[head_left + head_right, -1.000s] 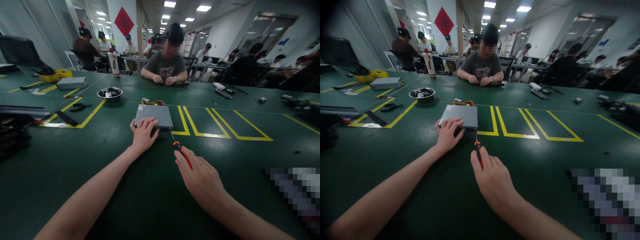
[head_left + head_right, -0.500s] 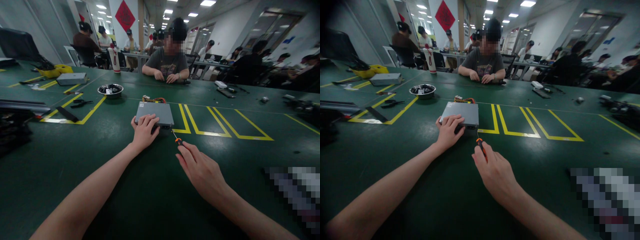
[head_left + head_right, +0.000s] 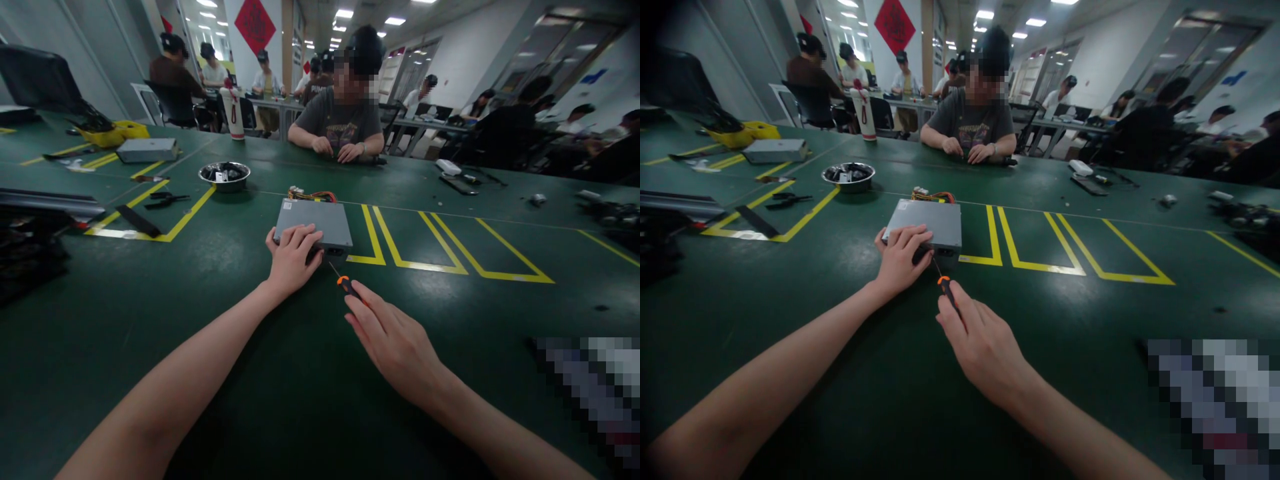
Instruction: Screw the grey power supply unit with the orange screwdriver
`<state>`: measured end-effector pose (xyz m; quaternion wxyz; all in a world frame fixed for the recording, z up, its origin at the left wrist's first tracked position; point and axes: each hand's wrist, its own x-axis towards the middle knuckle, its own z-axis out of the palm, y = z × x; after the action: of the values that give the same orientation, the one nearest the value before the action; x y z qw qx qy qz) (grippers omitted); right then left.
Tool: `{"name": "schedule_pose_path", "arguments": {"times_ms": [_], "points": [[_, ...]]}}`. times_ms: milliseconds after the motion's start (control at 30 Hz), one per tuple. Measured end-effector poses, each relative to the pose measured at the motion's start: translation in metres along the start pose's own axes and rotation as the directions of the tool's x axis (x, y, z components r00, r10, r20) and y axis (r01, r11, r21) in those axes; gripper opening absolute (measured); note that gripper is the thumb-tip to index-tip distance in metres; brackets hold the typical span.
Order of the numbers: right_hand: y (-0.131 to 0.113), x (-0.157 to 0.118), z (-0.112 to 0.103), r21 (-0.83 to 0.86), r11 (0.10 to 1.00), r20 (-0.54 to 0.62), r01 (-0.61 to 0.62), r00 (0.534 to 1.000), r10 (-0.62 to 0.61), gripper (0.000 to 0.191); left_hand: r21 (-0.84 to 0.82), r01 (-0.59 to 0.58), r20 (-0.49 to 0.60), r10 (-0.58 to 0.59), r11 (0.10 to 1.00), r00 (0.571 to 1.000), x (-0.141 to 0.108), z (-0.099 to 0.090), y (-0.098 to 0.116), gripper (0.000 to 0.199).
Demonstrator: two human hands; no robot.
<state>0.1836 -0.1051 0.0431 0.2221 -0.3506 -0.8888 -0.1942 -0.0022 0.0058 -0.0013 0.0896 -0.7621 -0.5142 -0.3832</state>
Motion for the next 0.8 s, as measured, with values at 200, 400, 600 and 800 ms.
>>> {"name": "schedule_pose_path", "arguments": {"times_ms": [200, 400, 600, 800], "points": [[0.0037, 0.0003, 0.0018, -0.034, 0.999, 0.036, -0.025, 0.999, 0.026, 0.024, -0.004, 0.003, 0.001, -0.003, 1.000, 1.000, -0.0001, -0.0011, 0.0004, 0.027], [0.0046, 0.0017, 0.0029, -0.036, 0.999, 0.008, -0.021, 1.000, 0.021, 0.023, -0.011, 0.009, 0.010, -0.009, 1.000, 1.000, -0.0001, -0.0008, 0.0006, 0.028], [0.0057, 0.0017, 0.0028, -0.021, 0.999, 0.009, -0.050, 0.999, 0.050, 0.024, -0.009, 0.014, 0.011, -0.014, 1.000, 1.000, 0.0004, -0.0005, 0.0012, 0.027], [0.0045, 0.0032, 0.0029, -0.022, 0.998, 0.007, -0.051, 0.999, 0.051, 0.025, -0.008, 0.004, 0.009, -0.004, 1.000, 1.000, 0.0000, -0.0004, 0.0004, 0.027]]}}
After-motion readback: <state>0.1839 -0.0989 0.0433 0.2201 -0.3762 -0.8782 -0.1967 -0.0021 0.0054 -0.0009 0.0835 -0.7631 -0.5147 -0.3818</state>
